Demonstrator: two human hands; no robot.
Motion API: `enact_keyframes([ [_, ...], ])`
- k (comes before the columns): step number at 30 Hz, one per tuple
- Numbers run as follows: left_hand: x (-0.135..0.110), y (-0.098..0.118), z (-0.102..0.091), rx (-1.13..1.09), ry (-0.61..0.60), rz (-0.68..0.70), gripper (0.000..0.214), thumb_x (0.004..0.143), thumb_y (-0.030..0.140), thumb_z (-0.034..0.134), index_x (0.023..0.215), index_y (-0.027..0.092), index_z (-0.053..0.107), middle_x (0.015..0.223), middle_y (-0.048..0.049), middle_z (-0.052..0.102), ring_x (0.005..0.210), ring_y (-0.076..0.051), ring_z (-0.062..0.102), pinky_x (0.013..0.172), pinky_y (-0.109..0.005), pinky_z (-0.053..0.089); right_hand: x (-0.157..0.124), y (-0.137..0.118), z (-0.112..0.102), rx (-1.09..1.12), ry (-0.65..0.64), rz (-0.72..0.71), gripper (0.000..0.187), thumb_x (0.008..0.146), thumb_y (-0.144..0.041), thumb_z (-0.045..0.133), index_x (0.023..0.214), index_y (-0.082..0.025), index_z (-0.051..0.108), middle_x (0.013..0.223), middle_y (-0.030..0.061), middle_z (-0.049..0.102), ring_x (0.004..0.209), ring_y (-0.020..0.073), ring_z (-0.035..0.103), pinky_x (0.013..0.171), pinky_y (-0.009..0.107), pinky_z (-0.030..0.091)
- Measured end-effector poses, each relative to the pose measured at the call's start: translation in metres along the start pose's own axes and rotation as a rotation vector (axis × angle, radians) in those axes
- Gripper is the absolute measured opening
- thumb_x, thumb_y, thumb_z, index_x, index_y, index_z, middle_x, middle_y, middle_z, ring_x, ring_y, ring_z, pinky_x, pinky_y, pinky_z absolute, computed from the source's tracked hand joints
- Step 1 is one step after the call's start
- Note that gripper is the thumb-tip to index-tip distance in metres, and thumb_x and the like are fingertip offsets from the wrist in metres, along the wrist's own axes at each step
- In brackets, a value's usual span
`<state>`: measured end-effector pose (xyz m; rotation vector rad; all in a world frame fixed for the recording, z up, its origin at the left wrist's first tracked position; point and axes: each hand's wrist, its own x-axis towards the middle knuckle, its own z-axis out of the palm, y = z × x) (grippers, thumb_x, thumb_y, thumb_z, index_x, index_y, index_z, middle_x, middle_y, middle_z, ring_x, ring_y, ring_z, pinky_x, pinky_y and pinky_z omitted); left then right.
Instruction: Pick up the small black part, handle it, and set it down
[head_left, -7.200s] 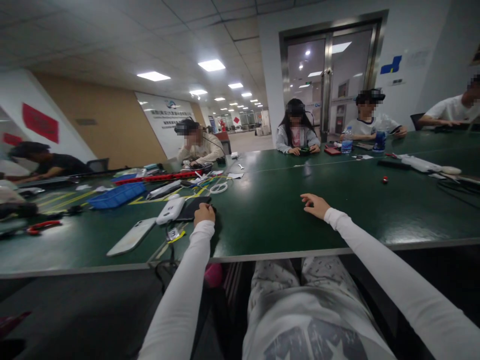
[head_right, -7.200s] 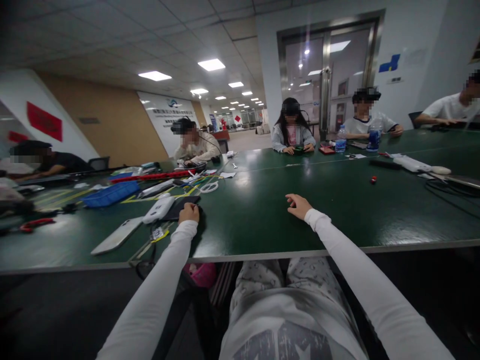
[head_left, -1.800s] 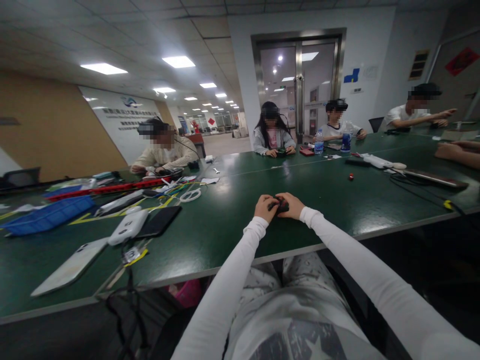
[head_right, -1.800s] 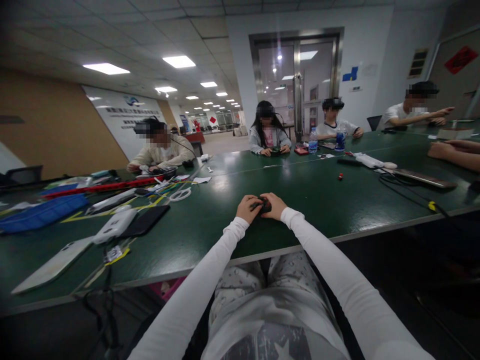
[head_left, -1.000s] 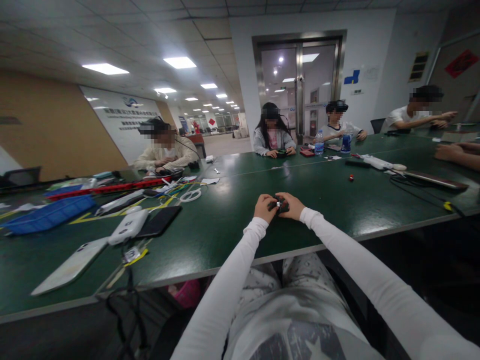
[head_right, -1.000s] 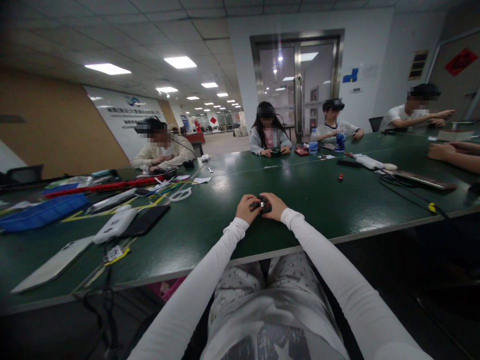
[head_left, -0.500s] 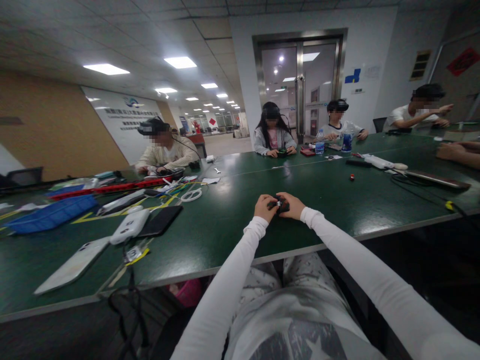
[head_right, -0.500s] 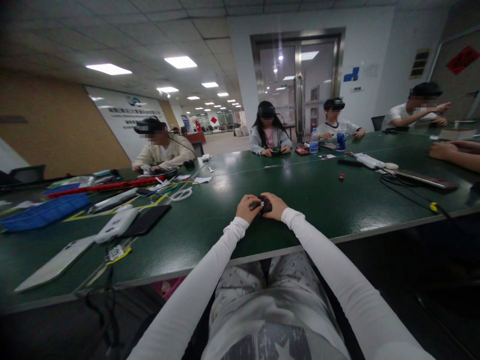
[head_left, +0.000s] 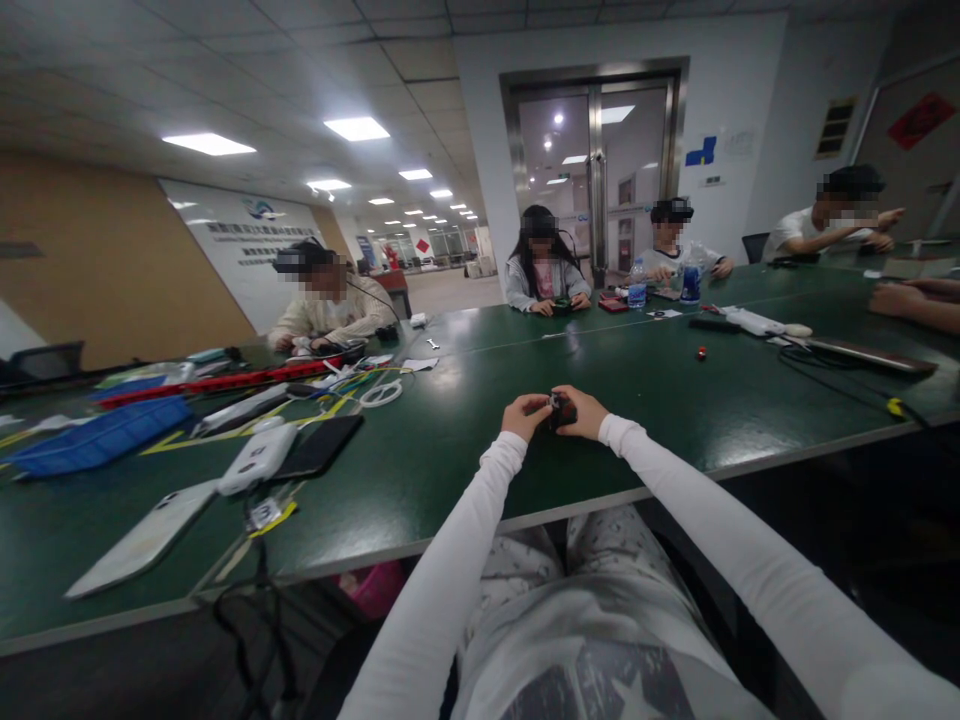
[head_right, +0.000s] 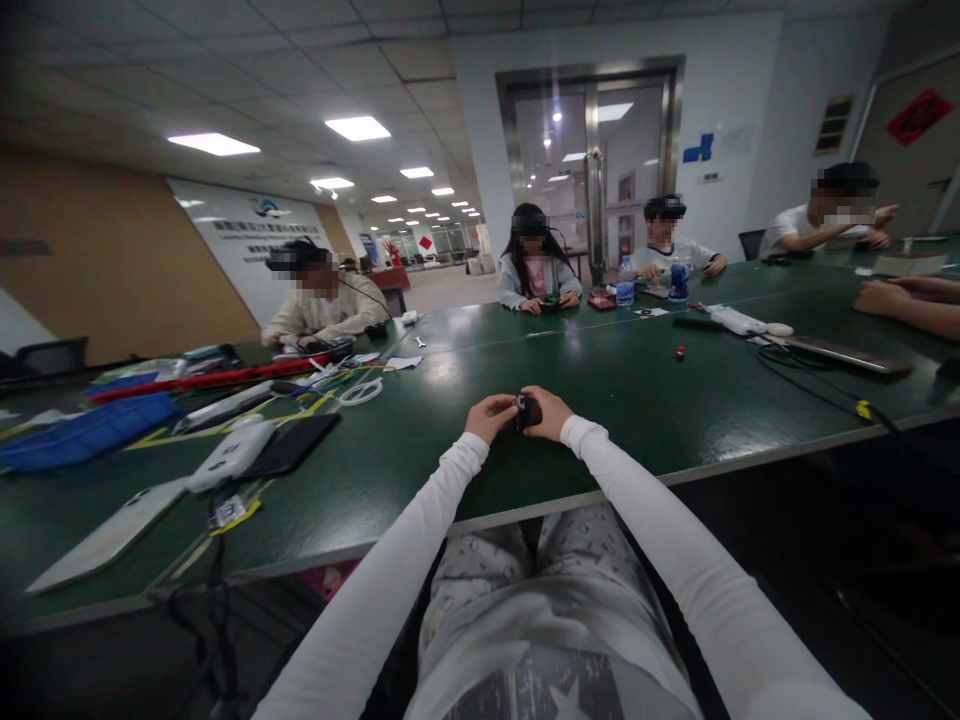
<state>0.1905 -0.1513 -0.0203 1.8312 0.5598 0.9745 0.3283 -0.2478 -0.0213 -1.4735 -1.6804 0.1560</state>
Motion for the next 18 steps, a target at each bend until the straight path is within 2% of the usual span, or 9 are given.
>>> enact_keyframes([
  [3,0.0,0.0,0.002,-0.181,-0.013,-0.133,0.037,0.053,0.03,0.068,0.085,0.012,0.06,0.076,-0.0063,0.061,0.065,-0.014,0.056,0.061,-0.03,0.046,0.0,0.0,0.0,0.016,0.002,-0.002,0.073,0.048,-0.02,0.07,0.113,-0.018,0.037,0.103,0.0075,0.051,0.09,0.0192,0.052,0.083,0.036,0.038],
  [7,-0.002,0.008,0.003,-0.377,0.004,-0.24,0.042,0.046,0.027,0.072,0.083,0.011,0.059,0.077,-0.0068,0.061,0.064,-0.014,0.056,0.058,-0.028,0.046,0.0,0.0,0.0,0.029,0.013,0.001,0.071,0.048,-0.02,0.07,0.112,-0.018,0.038,0.103,0.0074,0.051,0.091,0.0193,0.052,0.083,0.036,0.038],
  [18,-0.006,0.017,-0.002,-0.545,0.006,-0.332,0.038,0.052,0.026,0.07,0.087,0.015,0.058,0.085,-0.0072,0.06,0.078,-0.015,0.056,0.064,-0.029,0.044,0.001,0.006,0.003,0.045,0.03,0.035,0.072,0.049,-0.021,0.069,0.113,-0.018,0.037,0.099,0.0072,0.053,0.081,0.0173,0.054,0.077,0.035,0.041],
])
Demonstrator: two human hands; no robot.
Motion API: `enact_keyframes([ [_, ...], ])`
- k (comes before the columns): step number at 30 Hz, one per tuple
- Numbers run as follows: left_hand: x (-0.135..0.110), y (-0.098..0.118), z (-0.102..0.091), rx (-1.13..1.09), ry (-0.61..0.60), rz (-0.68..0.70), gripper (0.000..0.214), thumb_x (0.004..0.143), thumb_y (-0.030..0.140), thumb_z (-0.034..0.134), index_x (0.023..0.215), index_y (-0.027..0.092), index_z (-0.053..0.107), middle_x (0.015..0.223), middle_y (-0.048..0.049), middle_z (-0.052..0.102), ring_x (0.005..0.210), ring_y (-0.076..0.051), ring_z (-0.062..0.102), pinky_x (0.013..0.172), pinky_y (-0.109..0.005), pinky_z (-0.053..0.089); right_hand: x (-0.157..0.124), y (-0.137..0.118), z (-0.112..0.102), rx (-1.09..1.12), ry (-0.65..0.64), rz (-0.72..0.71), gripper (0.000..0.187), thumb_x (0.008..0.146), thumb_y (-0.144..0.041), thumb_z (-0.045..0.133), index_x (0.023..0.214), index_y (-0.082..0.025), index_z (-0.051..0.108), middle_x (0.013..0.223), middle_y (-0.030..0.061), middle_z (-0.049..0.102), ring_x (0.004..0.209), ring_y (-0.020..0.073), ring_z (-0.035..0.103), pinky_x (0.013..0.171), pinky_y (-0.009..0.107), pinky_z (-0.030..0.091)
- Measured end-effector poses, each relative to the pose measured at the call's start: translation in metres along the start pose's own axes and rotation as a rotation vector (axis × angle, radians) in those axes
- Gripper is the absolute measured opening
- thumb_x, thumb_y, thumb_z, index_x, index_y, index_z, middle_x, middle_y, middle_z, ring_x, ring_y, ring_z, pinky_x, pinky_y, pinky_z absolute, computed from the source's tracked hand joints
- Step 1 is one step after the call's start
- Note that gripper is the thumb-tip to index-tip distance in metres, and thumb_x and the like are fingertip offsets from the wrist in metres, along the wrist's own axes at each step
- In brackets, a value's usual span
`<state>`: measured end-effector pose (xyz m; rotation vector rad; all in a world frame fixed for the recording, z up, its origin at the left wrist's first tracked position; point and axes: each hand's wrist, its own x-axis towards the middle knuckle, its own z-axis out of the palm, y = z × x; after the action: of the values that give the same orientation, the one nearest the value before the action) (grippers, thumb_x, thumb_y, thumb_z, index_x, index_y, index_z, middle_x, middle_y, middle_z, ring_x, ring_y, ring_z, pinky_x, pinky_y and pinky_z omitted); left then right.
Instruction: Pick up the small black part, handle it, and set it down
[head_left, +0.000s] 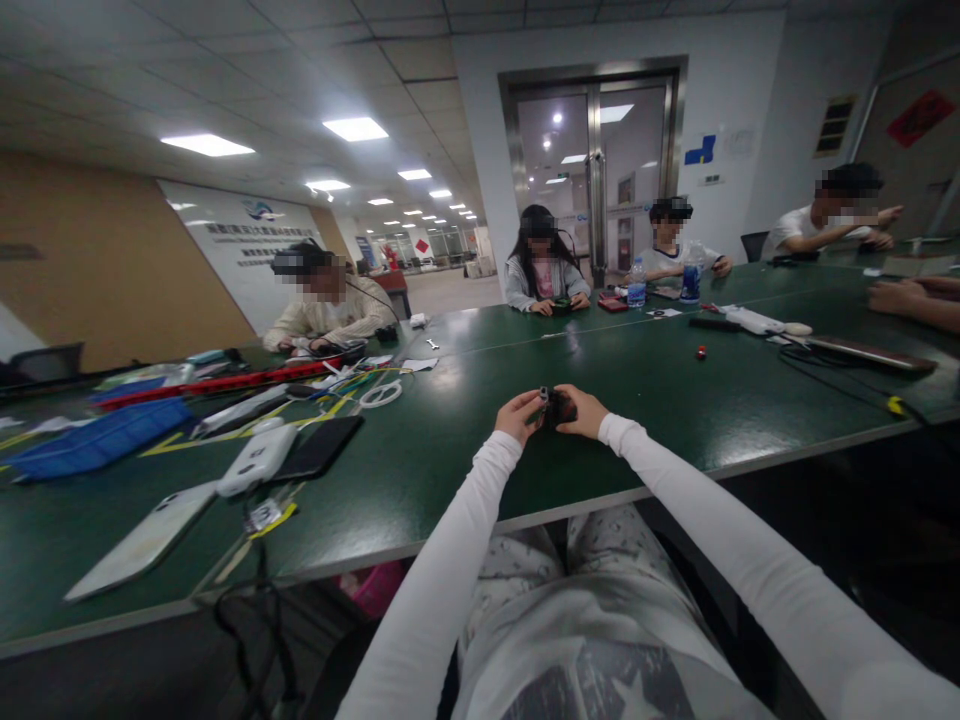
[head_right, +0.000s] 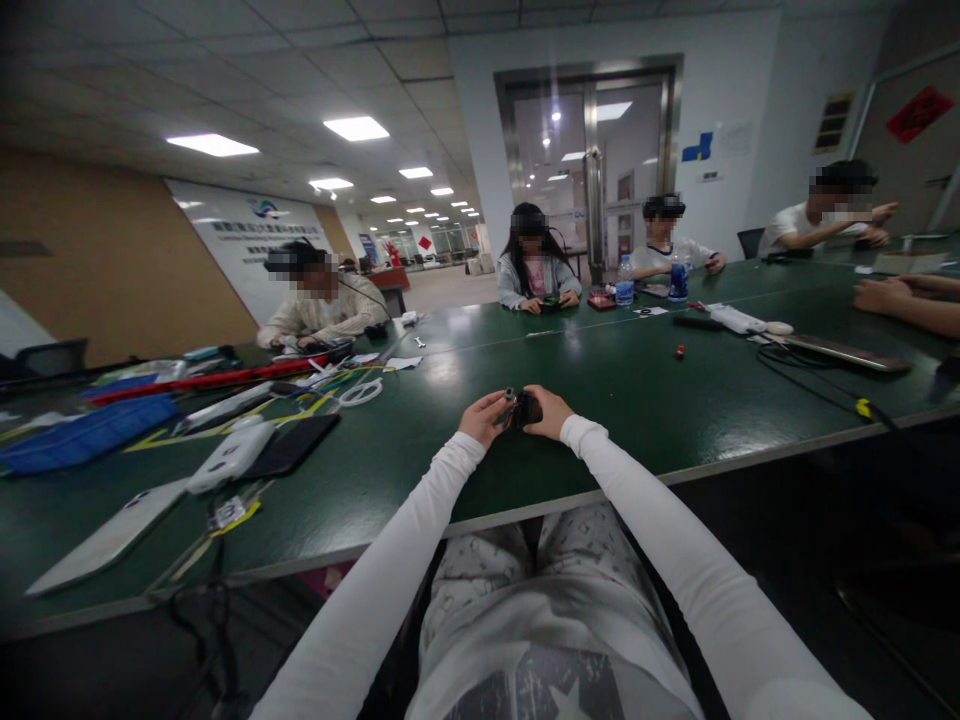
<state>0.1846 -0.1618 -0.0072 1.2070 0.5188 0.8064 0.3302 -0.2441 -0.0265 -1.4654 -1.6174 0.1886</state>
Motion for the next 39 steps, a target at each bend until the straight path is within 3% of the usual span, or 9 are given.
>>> enact_keyframes([
  [12,-0.001,0.004,-0.003,-0.045,-0.003,-0.028,0.032,0.059,0.027,0.065,0.089,0.017,0.057,0.089,-0.0062,0.06,0.084,-0.015,0.055,0.069,-0.029,0.044,0.001,0.004,0.002,0.023,-0.022,0.065,0.073,0.05,-0.024,0.069,0.114,-0.019,0.035,0.1,0.0075,0.053,0.075,0.0151,0.055,0.071,0.033,0.044],
  [21,0.003,0.0,-0.001,0.018,-0.01,0.032,0.035,0.054,0.027,0.068,0.085,0.013,0.059,0.084,-0.0081,0.061,0.076,-0.015,0.057,0.071,-0.03,0.043,0.003,0.007,0.004,-0.031,-0.077,0.073,0.066,0.045,-0.03,0.073,0.104,-0.015,0.045,0.097,0.0075,0.052,0.08,0.0168,0.053,0.077,0.036,0.04],
  [30,0.005,-0.01,0.002,0.492,-0.115,0.309,0.026,0.061,0.027,0.061,0.082,0.013,0.057,0.079,-0.0045,0.061,0.076,-0.014,0.055,0.078,-0.032,0.041,0.004,0.009,0.006,0.029,-0.054,0.027,0.067,0.053,-0.021,0.068,0.113,-0.016,0.039,0.102,0.0083,0.048,0.082,0.0164,0.052,0.077,0.036,0.041],
  [39,-0.001,-0.003,-0.006,0.915,-0.14,0.541,0.015,0.068,0.023,0.053,0.082,0.019,0.053,0.081,-0.0017,0.058,0.081,-0.015,0.054,0.079,-0.031,0.039,0.003,0.006,0.003,0.02,-0.024,0.024,0.059,0.058,-0.013,0.061,0.113,-0.017,0.039,0.097,0.0059,0.05,0.08,0.014,0.051,0.073,0.032,0.043],
])
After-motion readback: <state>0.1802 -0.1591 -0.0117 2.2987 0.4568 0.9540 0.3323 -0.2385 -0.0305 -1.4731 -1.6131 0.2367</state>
